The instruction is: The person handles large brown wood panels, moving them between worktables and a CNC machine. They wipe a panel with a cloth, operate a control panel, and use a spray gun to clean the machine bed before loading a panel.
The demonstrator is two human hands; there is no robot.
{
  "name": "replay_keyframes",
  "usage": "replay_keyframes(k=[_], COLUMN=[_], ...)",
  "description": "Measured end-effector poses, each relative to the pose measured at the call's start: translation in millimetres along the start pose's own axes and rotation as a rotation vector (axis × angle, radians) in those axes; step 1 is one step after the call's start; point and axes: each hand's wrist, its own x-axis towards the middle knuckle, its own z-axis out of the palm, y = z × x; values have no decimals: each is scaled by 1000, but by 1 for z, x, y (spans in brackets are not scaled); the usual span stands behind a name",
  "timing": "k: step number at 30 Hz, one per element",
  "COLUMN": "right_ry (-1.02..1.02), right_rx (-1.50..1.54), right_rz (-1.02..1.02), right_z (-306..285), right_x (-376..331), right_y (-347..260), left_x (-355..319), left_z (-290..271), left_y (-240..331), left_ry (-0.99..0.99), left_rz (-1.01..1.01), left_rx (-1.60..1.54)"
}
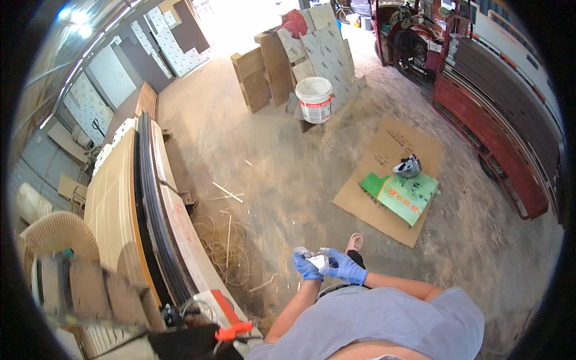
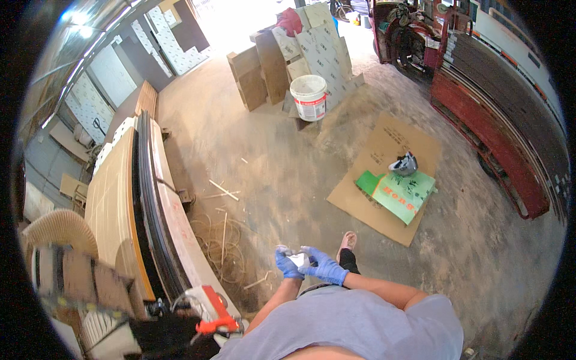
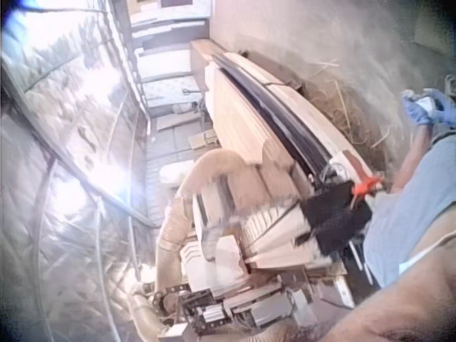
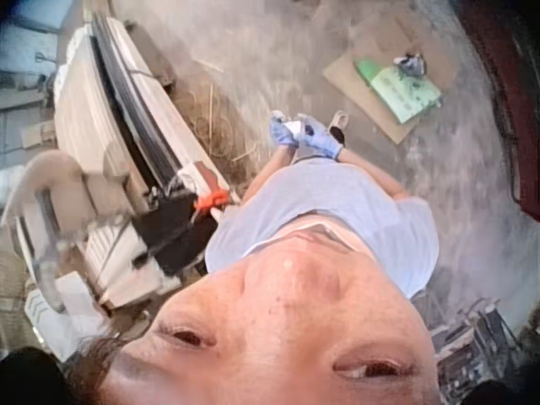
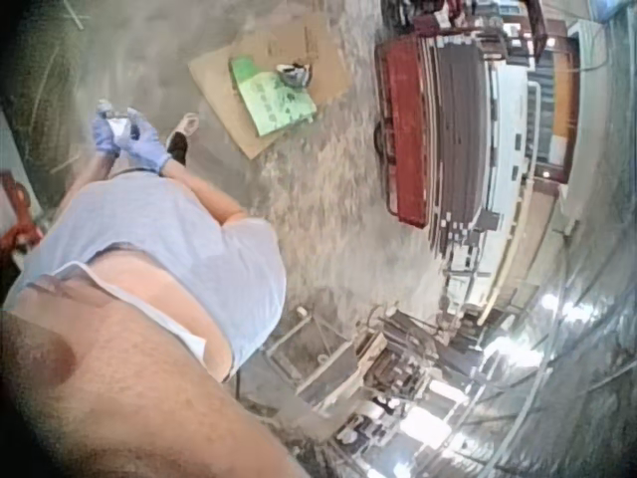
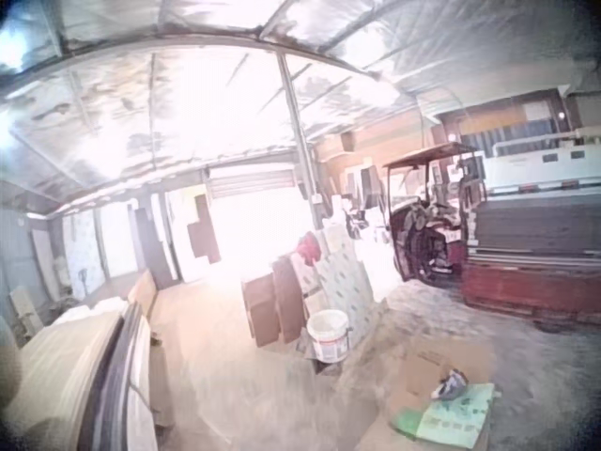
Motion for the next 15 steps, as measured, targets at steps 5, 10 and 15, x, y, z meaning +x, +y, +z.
replay_keyframes(k=[5,10,15], right_ry=[327,345,388], right_rx=[317,236,602], right_rz=[165,235,274], right_z=[-115,-224,-302], right_x=[111,194,256], right_y=[-13,-38,-30], left_x=[122,162,279], left_z=[50,202,255], left_y=[-59,-83,-140], left_ry=[-590,-737,-695], left_rz=[406,-10,-20], left_rx=[1084,1295,1427])
